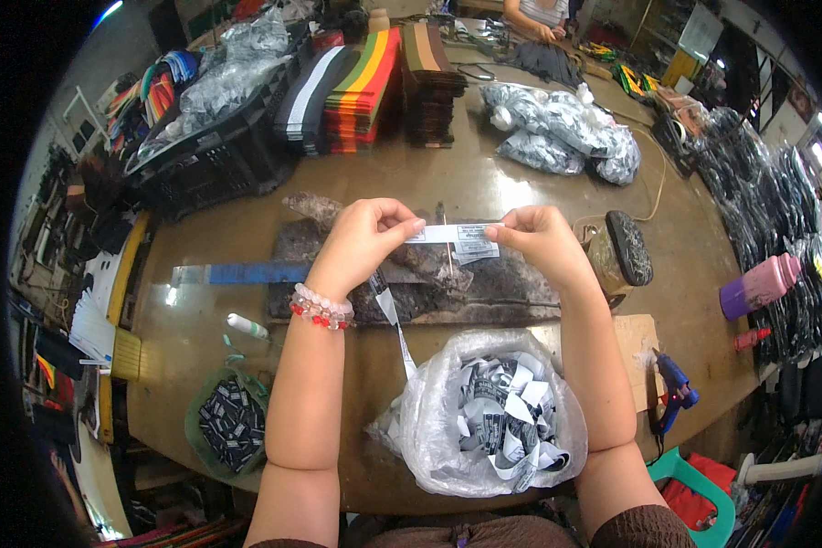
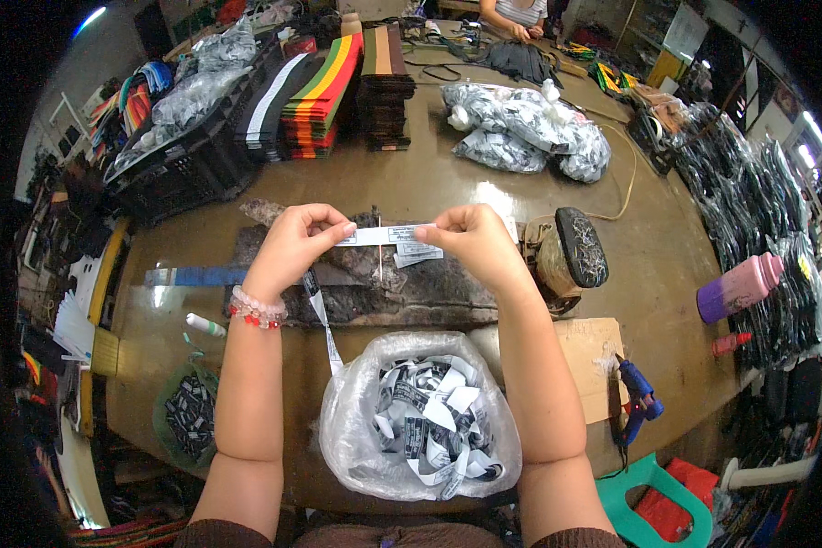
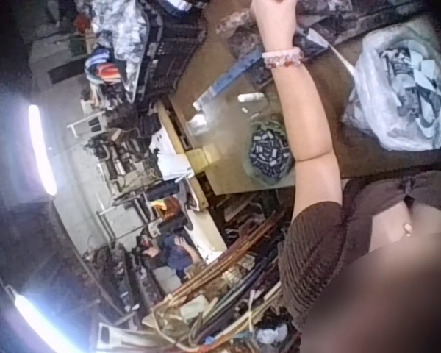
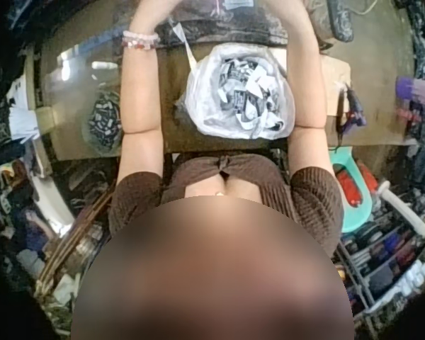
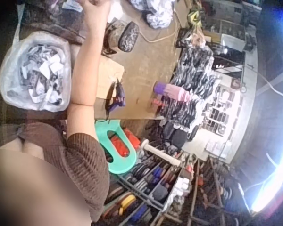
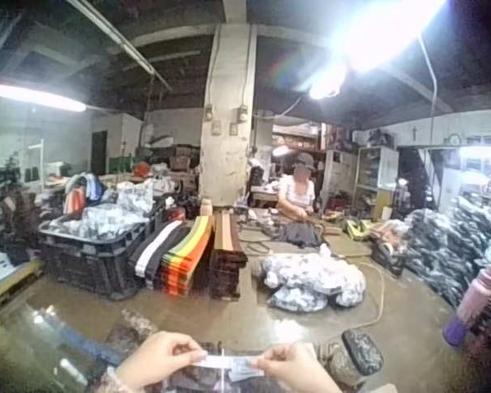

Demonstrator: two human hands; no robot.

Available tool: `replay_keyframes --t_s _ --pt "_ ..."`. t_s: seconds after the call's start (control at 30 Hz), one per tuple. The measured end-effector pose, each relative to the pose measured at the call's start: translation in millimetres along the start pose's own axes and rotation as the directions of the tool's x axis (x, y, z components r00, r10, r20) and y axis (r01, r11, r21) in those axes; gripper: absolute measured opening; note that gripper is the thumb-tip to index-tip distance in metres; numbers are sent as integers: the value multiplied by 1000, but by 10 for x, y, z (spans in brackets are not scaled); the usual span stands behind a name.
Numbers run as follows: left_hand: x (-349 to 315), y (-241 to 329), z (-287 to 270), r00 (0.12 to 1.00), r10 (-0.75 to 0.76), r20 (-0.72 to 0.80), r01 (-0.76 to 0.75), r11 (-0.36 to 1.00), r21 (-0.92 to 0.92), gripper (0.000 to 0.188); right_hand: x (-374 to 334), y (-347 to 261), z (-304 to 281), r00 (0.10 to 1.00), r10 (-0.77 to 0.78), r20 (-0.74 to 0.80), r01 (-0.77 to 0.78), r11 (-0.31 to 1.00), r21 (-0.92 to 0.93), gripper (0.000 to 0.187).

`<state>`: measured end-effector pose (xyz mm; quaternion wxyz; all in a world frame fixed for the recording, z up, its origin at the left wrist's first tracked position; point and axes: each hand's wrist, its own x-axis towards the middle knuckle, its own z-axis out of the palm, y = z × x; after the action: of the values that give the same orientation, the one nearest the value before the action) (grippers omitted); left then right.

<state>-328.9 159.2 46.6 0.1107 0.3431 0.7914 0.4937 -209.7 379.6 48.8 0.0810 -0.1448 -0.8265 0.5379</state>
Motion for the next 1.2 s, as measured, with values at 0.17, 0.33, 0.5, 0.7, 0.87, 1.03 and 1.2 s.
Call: replay_keyframes --t_s 0.17,0.33,0.5,0.7,0.87,1.03,1.2 --pt "18 -64 24 999 -36 8 35 998 46 23 51 82 27 998 -63 -7 62 995 -81 25" --pt "38 -136 -32 1000 -21 14 21 999 -35 23 84 227 149 968 -218 -127 143 889 -434 32" --pt "39 -62 6 998 70 -1 -68 966 -251 21 34 103 267 936 -276 -218 215 940 -266 30" --pt "-8 64 131 999 49 -19 -49 999 -9 22 8 -1 379 1000 -8 6 7 978 210 19" --pt "-20 90 146 997 64 -47 -56 986 156 21 85 157 446 997 -74 0 73 986 149 19" --pt "-5 44 119 999 50 -10 -48 982 182 22 109 206 450 996 -68 64 49 964 262 15" --pt "8 65 104 999 48 25 -45 995 -86 22 13 17 304 973 53 223 -203 652 730 9"
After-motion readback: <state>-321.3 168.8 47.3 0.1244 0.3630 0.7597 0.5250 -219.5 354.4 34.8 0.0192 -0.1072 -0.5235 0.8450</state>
